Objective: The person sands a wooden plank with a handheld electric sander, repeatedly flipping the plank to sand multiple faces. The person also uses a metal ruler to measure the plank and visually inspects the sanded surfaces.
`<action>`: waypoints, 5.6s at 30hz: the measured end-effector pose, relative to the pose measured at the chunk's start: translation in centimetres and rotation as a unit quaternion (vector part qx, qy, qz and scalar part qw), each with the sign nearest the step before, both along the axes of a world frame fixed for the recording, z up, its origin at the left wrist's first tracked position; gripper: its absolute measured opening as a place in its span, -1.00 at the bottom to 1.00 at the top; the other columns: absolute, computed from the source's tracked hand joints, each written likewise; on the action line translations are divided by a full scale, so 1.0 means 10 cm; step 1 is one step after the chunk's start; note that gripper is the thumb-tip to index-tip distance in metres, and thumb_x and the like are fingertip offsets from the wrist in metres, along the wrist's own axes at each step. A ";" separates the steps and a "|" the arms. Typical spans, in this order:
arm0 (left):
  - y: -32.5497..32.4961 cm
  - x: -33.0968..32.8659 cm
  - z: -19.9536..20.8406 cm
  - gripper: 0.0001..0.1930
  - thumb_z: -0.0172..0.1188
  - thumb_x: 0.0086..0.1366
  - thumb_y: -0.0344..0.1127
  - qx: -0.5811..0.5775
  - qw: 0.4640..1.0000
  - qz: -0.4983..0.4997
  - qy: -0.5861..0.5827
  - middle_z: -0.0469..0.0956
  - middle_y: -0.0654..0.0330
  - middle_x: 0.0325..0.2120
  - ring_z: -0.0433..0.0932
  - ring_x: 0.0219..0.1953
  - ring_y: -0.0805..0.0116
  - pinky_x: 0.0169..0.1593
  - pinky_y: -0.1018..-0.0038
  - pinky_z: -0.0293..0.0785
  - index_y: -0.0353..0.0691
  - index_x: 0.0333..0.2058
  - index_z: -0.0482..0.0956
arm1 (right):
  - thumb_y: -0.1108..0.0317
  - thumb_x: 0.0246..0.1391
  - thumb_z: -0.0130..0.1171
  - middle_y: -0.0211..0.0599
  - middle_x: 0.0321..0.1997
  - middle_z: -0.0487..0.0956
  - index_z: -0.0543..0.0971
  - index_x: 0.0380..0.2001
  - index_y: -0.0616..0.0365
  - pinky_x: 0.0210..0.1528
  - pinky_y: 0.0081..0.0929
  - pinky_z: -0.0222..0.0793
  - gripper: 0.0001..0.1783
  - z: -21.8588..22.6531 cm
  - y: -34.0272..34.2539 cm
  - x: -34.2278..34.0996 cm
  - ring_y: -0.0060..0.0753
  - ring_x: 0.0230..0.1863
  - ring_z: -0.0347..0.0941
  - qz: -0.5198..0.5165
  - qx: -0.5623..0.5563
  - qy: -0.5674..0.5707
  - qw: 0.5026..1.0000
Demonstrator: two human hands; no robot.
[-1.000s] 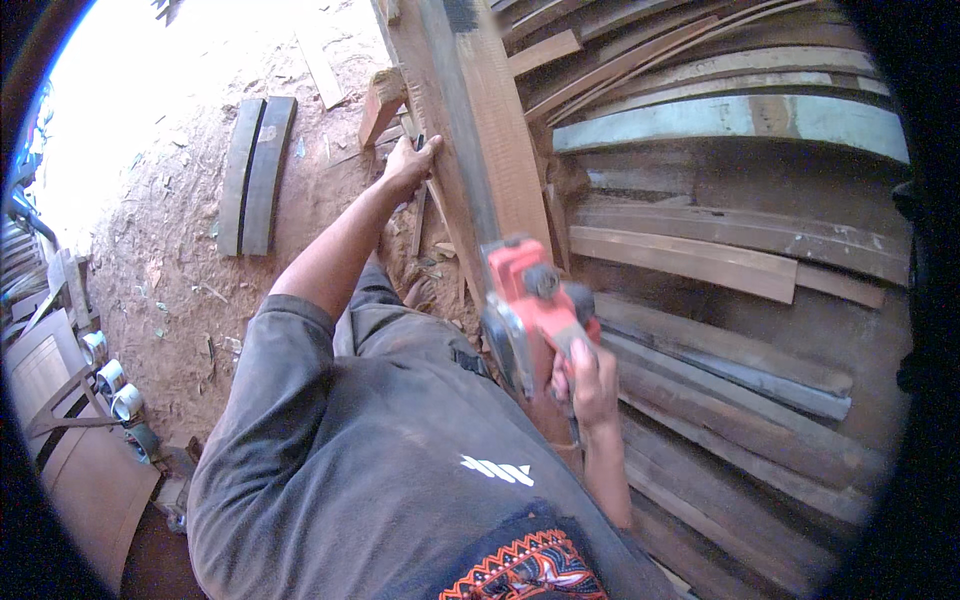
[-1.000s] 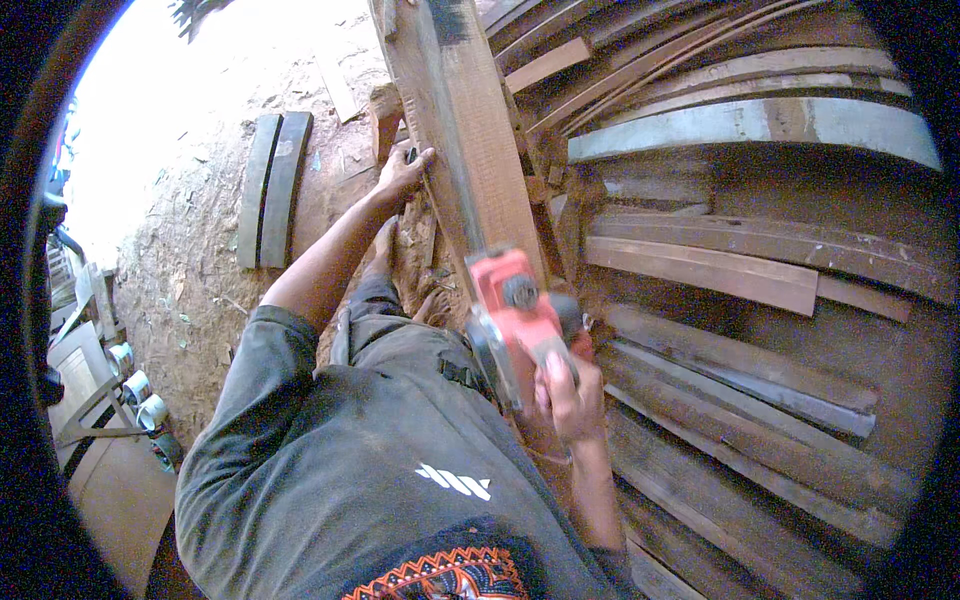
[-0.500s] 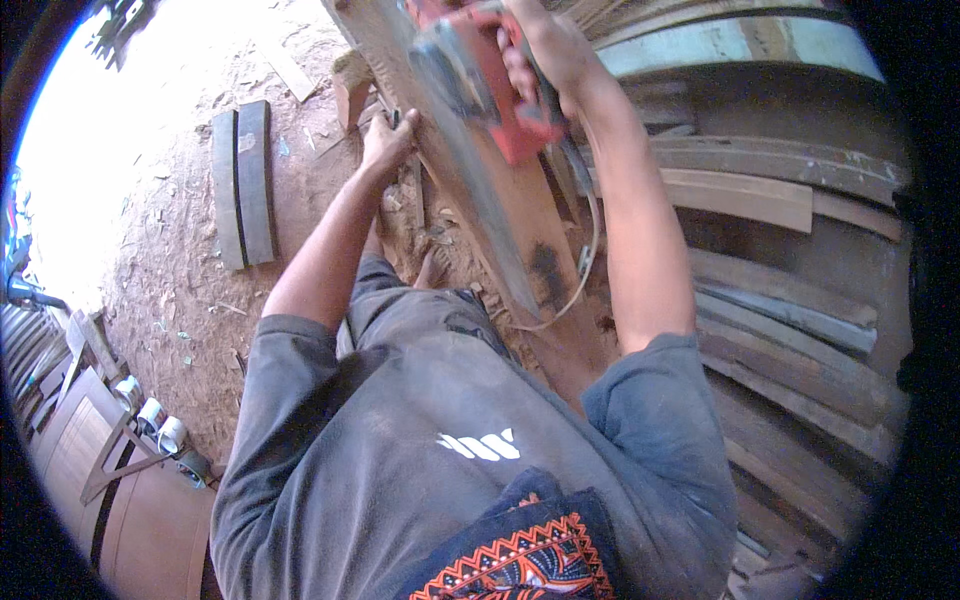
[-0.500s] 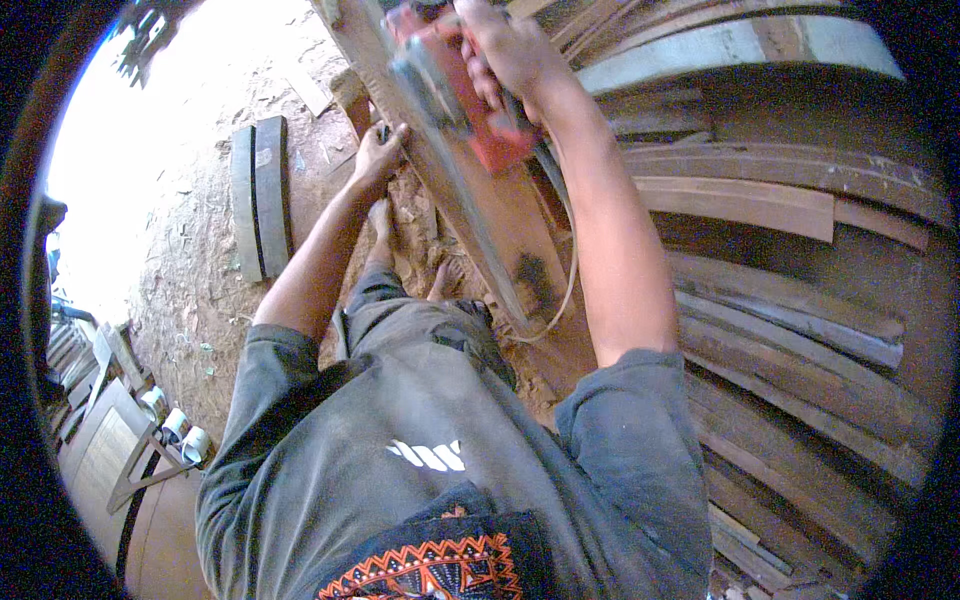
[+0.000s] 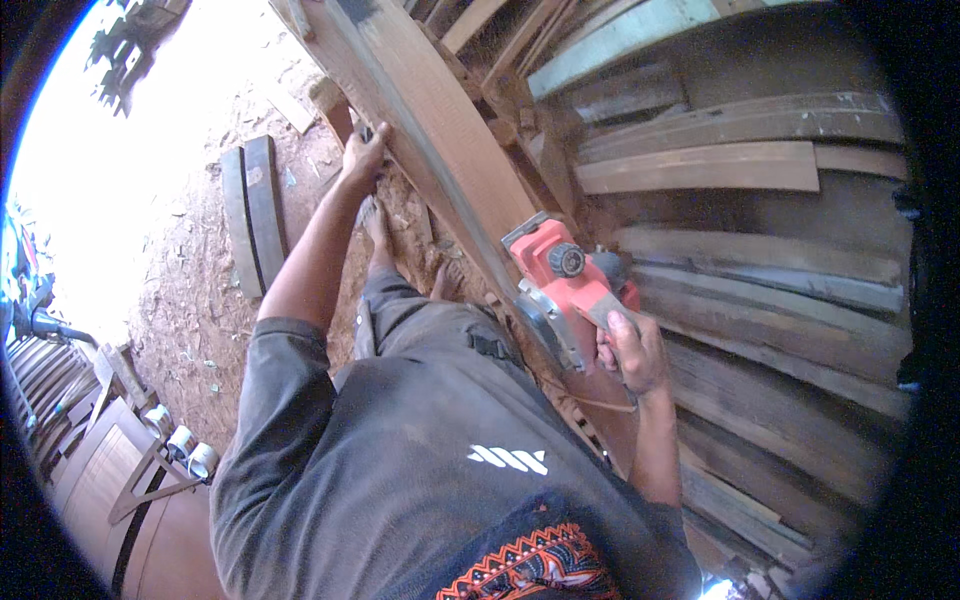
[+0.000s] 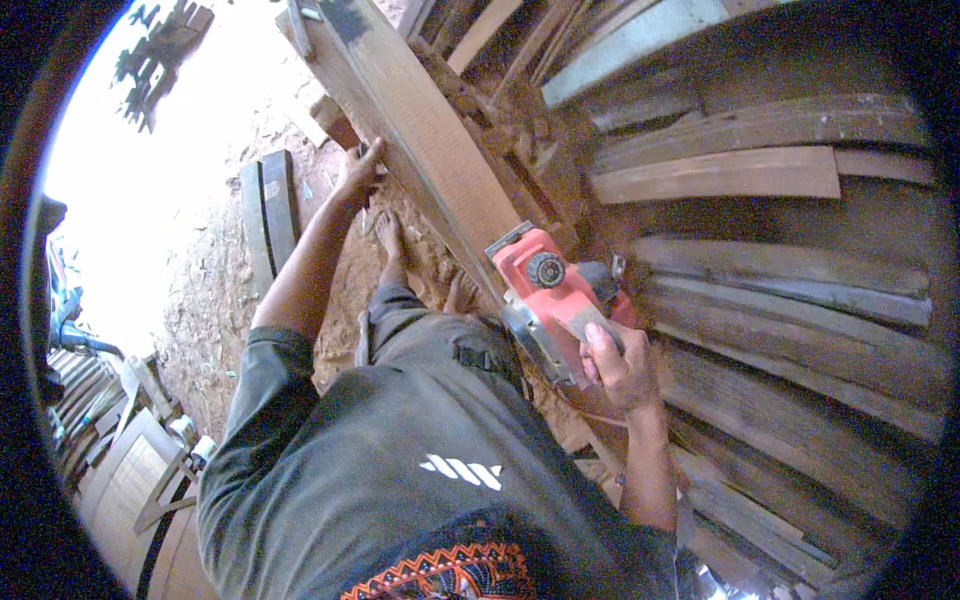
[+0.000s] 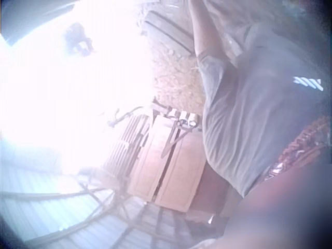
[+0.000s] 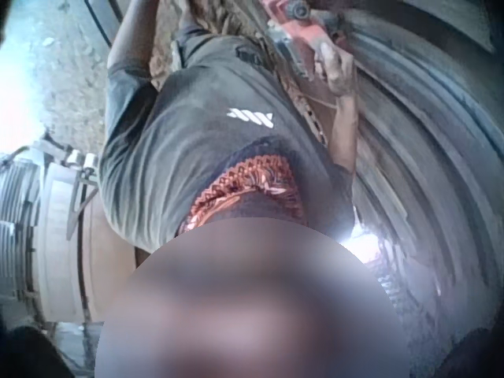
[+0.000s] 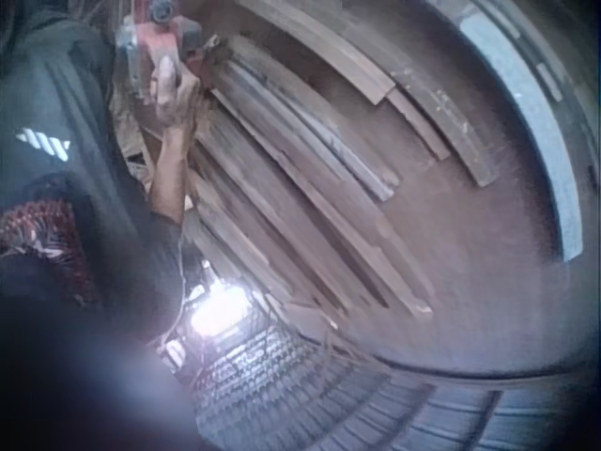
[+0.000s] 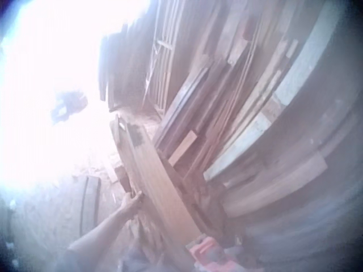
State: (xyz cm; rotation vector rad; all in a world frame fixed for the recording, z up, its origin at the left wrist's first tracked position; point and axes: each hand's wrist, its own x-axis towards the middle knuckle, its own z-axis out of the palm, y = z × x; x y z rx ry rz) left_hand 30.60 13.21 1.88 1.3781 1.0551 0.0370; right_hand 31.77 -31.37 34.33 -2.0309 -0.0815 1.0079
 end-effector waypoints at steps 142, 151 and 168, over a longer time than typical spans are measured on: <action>-0.23 -0.03 0.23 -0.21 0.22 0.37 0.26 0.049 0.998 0.010 0.046 0.55 -0.37 0.11 0.54 0.20 -0.29 0.26 0.04 0.44 -0.40 0.19 0.35 | -0.28 0.35 0.03 -0.51 -0.67 0.41 0.50 -0.51 0.10 -0.68 -0.59 0.17 -0.36 -0.30 2.70 1.06 -0.67 -0.72 0.28 0.074 0.088 -0.052 0.992; -0.21 -0.07 0.23 -0.27 0.20 0.36 0.31 0.042 0.996 -0.016 0.071 0.60 -0.37 0.01 0.59 0.11 -0.33 0.19 -0.02 0.46 -0.32 0.09 0.40 | -0.21 0.40 0.01 -0.54 -0.60 0.42 0.61 -0.34 0.12 -0.68 -0.52 0.28 -0.41 -0.37 4.93 2.34 -0.62 -0.70 0.32 0.113 0.173 -0.050 0.977; -0.12 -0.39 -0.14 -0.47 0.24 0.41 0.22 0.016 0.998 -0.047 -0.025 0.64 0.20 -0.26 0.65 -0.37 0.29 -0.39 0.38 0.54 -0.15 0.02 0.57 | -0.13 0.44 0.00 -0.56 -0.65 0.42 0.60 -0.33 0.21 -0.62 -0.58 0.18 -0.43 -0.10 -0.11 0.01 -0.71 -0.69 0.28 0.040 0.085 -0.033 0.995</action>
